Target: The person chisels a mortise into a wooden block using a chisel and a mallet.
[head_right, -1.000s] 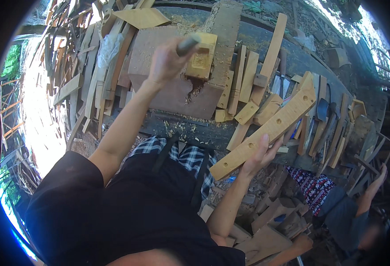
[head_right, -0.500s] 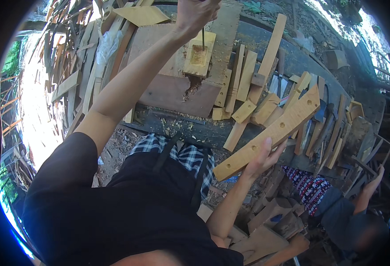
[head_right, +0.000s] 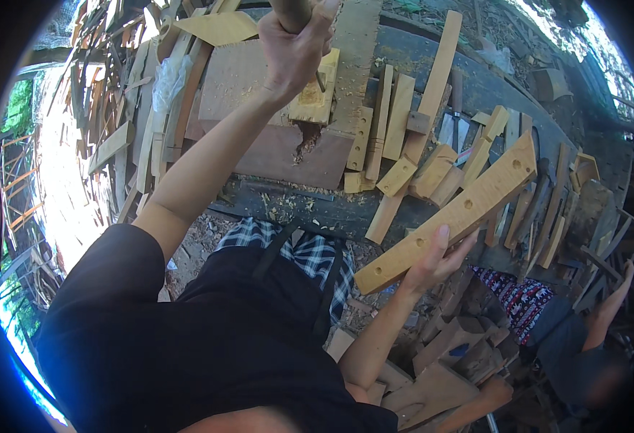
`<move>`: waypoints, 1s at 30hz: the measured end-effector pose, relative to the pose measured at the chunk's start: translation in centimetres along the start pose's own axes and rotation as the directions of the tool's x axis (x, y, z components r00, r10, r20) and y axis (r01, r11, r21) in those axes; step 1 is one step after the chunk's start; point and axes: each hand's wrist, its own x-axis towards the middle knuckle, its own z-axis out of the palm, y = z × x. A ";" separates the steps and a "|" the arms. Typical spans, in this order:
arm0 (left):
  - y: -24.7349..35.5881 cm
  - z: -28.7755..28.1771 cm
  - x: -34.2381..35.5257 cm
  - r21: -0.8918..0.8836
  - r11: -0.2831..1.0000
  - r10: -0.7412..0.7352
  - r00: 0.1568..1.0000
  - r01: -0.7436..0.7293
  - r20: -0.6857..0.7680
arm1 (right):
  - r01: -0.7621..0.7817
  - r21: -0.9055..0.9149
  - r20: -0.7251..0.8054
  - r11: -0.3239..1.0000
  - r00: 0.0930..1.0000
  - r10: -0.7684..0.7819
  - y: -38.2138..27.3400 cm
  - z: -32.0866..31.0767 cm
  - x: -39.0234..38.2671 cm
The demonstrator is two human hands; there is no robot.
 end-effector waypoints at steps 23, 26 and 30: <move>-0.9 -1.7 -1.0 -0.141 0.986 0.099 0.995 -0.093 0.035 | -0.005 0.147 0.049 0.989 0.999 -0.002 -6.9 1.4 -0.3; -0.9 -1.5 -1.0 -0.224 0.974 0.052 0.998 -0.042 0.036 | 0.002 0.131 0.052 0.991 0.999 -0.008 -6.9 1.3 -0.5; -0.5 -0.2 -0.9 -0.046 0.964 0.263 0.964 -0.262 0.025 | 0.024 0.136 0.077 0.990 0.996 -0.034 -7.3 1.6 -0.6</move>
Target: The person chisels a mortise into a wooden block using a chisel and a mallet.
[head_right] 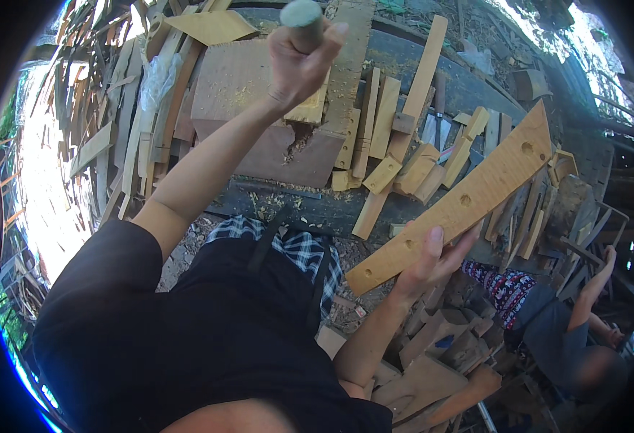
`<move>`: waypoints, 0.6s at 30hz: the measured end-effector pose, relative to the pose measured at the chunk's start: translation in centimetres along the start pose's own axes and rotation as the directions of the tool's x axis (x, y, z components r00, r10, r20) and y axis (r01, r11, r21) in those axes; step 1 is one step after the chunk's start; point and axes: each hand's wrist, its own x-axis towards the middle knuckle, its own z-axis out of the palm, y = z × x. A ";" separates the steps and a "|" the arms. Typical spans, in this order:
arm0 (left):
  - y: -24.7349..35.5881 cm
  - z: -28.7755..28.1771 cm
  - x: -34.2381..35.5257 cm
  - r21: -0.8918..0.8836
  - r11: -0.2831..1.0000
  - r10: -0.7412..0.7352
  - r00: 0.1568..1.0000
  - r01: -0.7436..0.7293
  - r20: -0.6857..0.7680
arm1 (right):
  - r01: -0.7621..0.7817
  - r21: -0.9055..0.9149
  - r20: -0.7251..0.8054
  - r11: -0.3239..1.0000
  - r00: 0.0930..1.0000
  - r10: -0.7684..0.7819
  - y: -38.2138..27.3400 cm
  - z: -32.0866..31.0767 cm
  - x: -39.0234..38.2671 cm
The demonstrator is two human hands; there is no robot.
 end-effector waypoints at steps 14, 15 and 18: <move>-0.1 3.0 -1.8 0.186 0.978 0.055 0.981 -0.090 0.186 | 0.308 -0.241 0.383 0.920 0.902 -0.202 -4.3 3.1 2.6; 0.0 3.1 -1.8 0.181 0.979 0.066 0.987 -0.092 0.143 | 0.384 -0.337 0.405 0.859 0.883 -0.236 -4.2 3.1 2.5; 0.2 3.7 -1.8 0.209 0.975 0.044 0.988 -0.075 0.151 | 0.141 0.295 0.380 0.945 0.890 -0.251 -3.9 2.6 2.2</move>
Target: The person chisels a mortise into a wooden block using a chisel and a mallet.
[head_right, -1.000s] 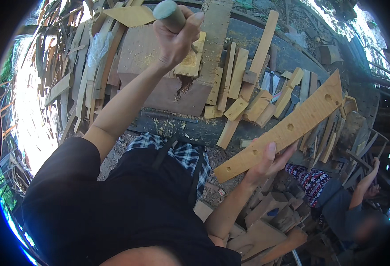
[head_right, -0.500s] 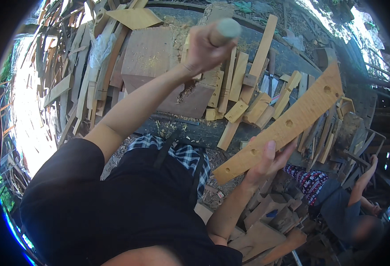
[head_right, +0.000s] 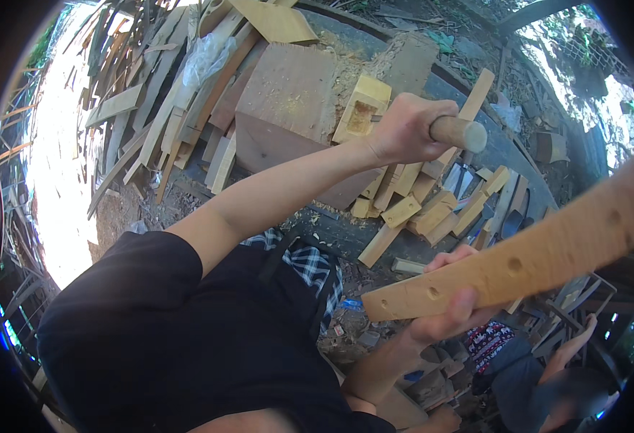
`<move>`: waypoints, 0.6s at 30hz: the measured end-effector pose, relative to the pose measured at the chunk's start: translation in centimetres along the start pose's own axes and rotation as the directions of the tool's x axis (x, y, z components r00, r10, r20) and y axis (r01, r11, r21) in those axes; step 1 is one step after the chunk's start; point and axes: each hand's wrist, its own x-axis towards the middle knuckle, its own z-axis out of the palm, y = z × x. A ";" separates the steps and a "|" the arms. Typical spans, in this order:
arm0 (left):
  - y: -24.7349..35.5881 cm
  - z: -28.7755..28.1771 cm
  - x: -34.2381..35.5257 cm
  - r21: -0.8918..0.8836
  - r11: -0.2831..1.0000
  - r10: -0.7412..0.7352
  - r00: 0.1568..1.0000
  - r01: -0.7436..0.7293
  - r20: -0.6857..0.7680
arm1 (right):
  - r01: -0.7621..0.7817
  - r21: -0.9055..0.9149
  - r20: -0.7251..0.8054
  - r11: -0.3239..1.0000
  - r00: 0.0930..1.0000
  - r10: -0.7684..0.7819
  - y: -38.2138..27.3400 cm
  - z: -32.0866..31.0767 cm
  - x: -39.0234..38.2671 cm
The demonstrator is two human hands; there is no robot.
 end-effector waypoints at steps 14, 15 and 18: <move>1.1 1.8 -0.2 0.145 0.989 -0.072 0.968 0.037 0.239 | -0.220 -0.194 -0.123 0.956 0.972 0.199 1.6 -1.0 1.6; 1.0 1.7 -0.1 0.132 0.991 -0.062 0.973 0.033 0.222 | -0.257 -0.144 -0.147 0.956 0.961 0.236 2.0 -0.7 1.9; -0.3 0.5 1.2 0.025 0.999 -0.034 0.994 0.031 0.106 | -0.302 -0.044 -0.069 0.952 0.952 0.299 2.7 -0.7 2.6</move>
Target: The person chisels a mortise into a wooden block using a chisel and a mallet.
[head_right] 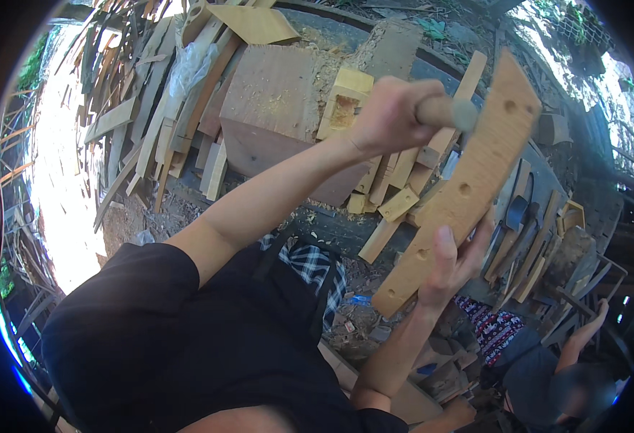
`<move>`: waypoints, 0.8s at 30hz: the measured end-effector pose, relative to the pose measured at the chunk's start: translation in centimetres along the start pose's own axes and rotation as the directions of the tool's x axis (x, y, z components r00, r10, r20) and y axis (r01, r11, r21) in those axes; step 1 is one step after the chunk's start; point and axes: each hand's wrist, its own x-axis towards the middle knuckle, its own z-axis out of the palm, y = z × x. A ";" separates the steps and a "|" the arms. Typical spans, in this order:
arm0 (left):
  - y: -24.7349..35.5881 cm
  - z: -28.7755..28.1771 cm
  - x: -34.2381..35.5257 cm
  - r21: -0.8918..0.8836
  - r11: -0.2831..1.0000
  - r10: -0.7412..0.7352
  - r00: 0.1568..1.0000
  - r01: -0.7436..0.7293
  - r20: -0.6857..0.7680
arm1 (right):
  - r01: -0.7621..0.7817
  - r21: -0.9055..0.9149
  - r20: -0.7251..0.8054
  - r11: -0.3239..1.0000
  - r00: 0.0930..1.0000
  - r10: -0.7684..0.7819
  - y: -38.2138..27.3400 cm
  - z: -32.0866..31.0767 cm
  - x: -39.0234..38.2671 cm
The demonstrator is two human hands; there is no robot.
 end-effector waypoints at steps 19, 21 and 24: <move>-3.3 -7.6 5.0 -0.531 0.807 -0.449 0.852 0.257 -0.270 | -0.071 -0.102 -0.312 0.992 0.949 0.036 2.2 -0.2 -3.2; -3.5 -7.4 5.2 -0.467 0.852 -0.397 0.873 0.236 -0.284 | -0.076 -0.097 -0.337 0.992 0.941 0.039 2.0 0.0 -3.3; -4.3 -7.3 5.3 -0.324 0.881 -0.428 0.874 0.346 -0.232 | -0.090 -0.089 -0.358 0.992 0.932 0.053 1.9 0.2 -3.4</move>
